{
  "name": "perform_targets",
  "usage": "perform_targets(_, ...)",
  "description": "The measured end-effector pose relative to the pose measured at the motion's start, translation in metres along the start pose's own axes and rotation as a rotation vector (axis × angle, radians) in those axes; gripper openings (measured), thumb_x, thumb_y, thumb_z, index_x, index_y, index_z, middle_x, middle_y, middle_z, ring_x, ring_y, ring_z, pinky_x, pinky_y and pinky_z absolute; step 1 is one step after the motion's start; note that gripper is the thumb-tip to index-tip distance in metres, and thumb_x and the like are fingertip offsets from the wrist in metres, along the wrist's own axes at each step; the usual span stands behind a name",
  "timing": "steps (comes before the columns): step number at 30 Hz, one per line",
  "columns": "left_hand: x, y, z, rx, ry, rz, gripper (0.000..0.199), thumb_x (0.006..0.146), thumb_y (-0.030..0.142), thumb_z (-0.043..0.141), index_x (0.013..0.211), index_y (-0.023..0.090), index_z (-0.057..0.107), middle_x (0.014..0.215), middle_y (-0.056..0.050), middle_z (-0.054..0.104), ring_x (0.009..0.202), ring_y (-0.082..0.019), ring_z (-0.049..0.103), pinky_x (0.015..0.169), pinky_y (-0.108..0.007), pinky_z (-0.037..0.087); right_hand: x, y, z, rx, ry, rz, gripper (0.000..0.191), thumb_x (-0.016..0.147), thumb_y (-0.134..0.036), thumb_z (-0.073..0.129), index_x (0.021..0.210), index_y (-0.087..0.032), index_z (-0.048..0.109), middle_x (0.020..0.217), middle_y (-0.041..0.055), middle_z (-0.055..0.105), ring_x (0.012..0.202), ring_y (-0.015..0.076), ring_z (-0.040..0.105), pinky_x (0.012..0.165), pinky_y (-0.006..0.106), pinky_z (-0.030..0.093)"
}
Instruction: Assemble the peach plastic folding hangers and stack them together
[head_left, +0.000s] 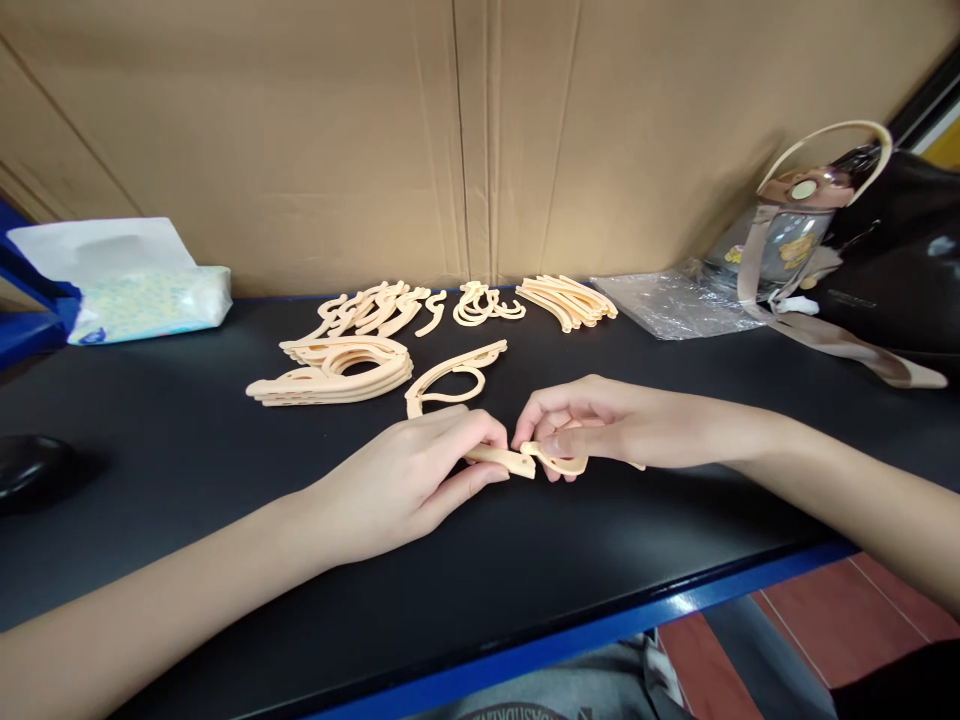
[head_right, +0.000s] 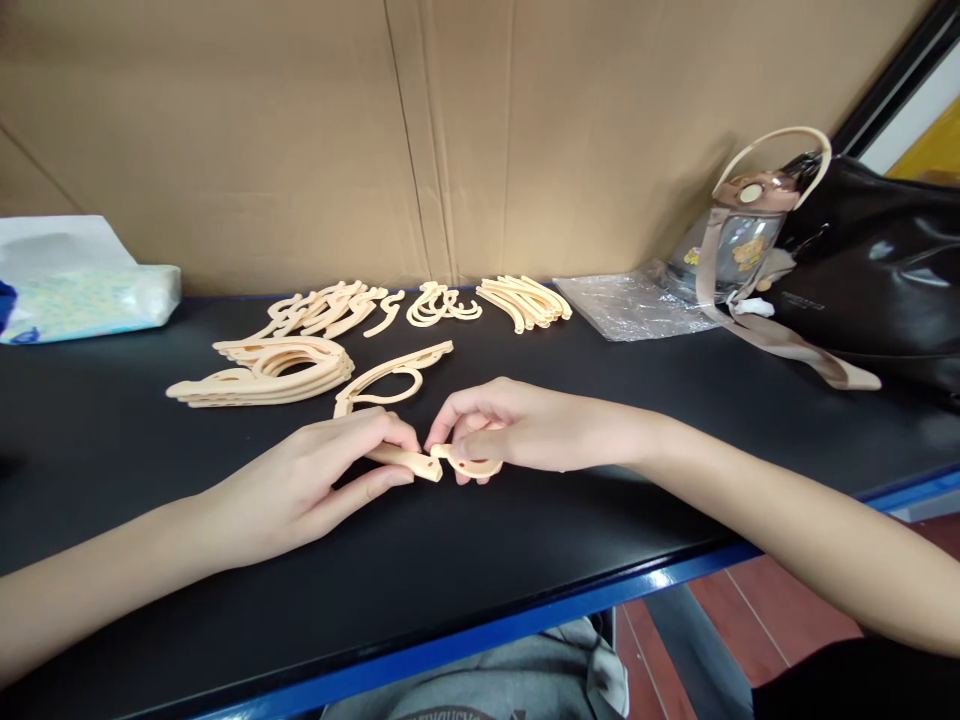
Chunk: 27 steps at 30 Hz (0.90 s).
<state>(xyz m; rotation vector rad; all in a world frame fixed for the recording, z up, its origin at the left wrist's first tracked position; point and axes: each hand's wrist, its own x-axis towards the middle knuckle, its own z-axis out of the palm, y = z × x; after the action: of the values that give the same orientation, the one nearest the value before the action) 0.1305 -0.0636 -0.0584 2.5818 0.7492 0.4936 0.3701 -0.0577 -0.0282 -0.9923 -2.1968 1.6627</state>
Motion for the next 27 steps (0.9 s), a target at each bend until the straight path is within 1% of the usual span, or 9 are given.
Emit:
perform_targets(4, -0.0008, -0.0019, -0.0001, -0.017, 0.006, -0.014, 0.012, 0.099, 0.029, 0.042, 0.103, 0.021, 0.05, 0.089, -0.001, 0.066, 0.08, -0.014, 0.064, 0.071, -0.025, 0.046, 0.0011, -0.0022, -0.0012, 0.062, 0.0, 0.047, 0.015, 0.09, -0.022, 0.052, 0.102, -0.013, 0.056, 0.081, 0.0018, 0.06, 0.074, 0.0124, 0.057, 0.07, 0.027, 0.046)
perform_targets(7, -0.0009, -0.0025, 0.0, -0.039, -0.001, -0.03, 0.013, 0.1, 0.029, 0.04, 0.105, 0.022, 0.05, 0.092, 0.0, 0.067, 0.082, -0.014, 0.065, 0.073, -0.025, 0.047, 0.0006, -0.0028, -0.0007, 0.118, -0.007, 0.059, 0.012, 0.09, -0.023, 0.053, 0.098, -0.014, 0.053, 0.08, 0.0009, 0.057, 0.073, 0.0123, 0.056, 0.071, 0.028, 0.046)
perform_targets(14, -0.0004, -0.0014, -0.0008, -0.026, -0.001, -0.01, 0.016, 0.099, 0.026, 0.041, 0.112, 0.023, 0.049, 0.096, -0.002, 0.068, 0.086, -0.015, 0.066, 0.075, -0.026, 0.049, 0.0007, -0.0028, 0.001, 0.101, -0.025, 0.057, 0.008, 0.092, -0.019, 0.047, 0.097, -0.015, 0.05, 0.079, -0.0005, 0.052, 0.071, 0.0118, 0.051, 0.07, 0.028, 0.044)
perform_targets(19, -0.0002, -0.0014, -0.0011, -0.003, 0.028, 0.029, 0.019, 0.099, 0.024, 0.042, 0.116, 0.023, 0.051, 0.097, -0.002, 0.066, 0.085, -0.015, 0.065, 0.075, -0.025, 0.049, 0.0, -0.004, 0.0017, 0.089, -0.02, 0.043, 0.007, 0.092, -0.02, 0.046, 0.097, -0.015, 0.049, 0.074, -0.0023, 0.047, 0.067, 0.0112, 0.045, 0.065, 0.026, 0.04)
perform_targets(23, 0.0005, -0.0025, -0.0006, -0.004, 0.04, 0.09, 0.025, 0.099, 0.02, 0.043, 0.122, 0.024, 0.051, 0.1, -0.001, 0.065, 0.087, -0.013, 0.063, 0.078, -0.022, 0.047, -0.0008, -0.0018, 0.001, 0.078, -0.043, 0.045, 0.008, 0.094, -0.023, 0.045, 0.099, -0.017, 0.046, 0.076, -0.0021, 0.048, 0.069, 0.0114, 0.044, 0.066, 0.026, 0.037)
perform_targets(27, 0.0016, -0.0025, -0.0002, -0.009, 0.026, 0.124, 0.03, 0.1, 0.018, 0.041, 0.127, 0.025, 0.053, 0.098, -0.002, 0.064, 0.087, -0.012, 0.06, 0.078, -0.022, 0.045, -0.0003, -0.0011, 0.0009, 0.111, -0.08, 0.01, 0.011, 0.096, -0.027, 0.047, 0.098, -0.017, 0.043, 0.076, -0.0028, 0.048, 0.069, 0.0107, 0.043, 0.066, 0.025, 0.034)
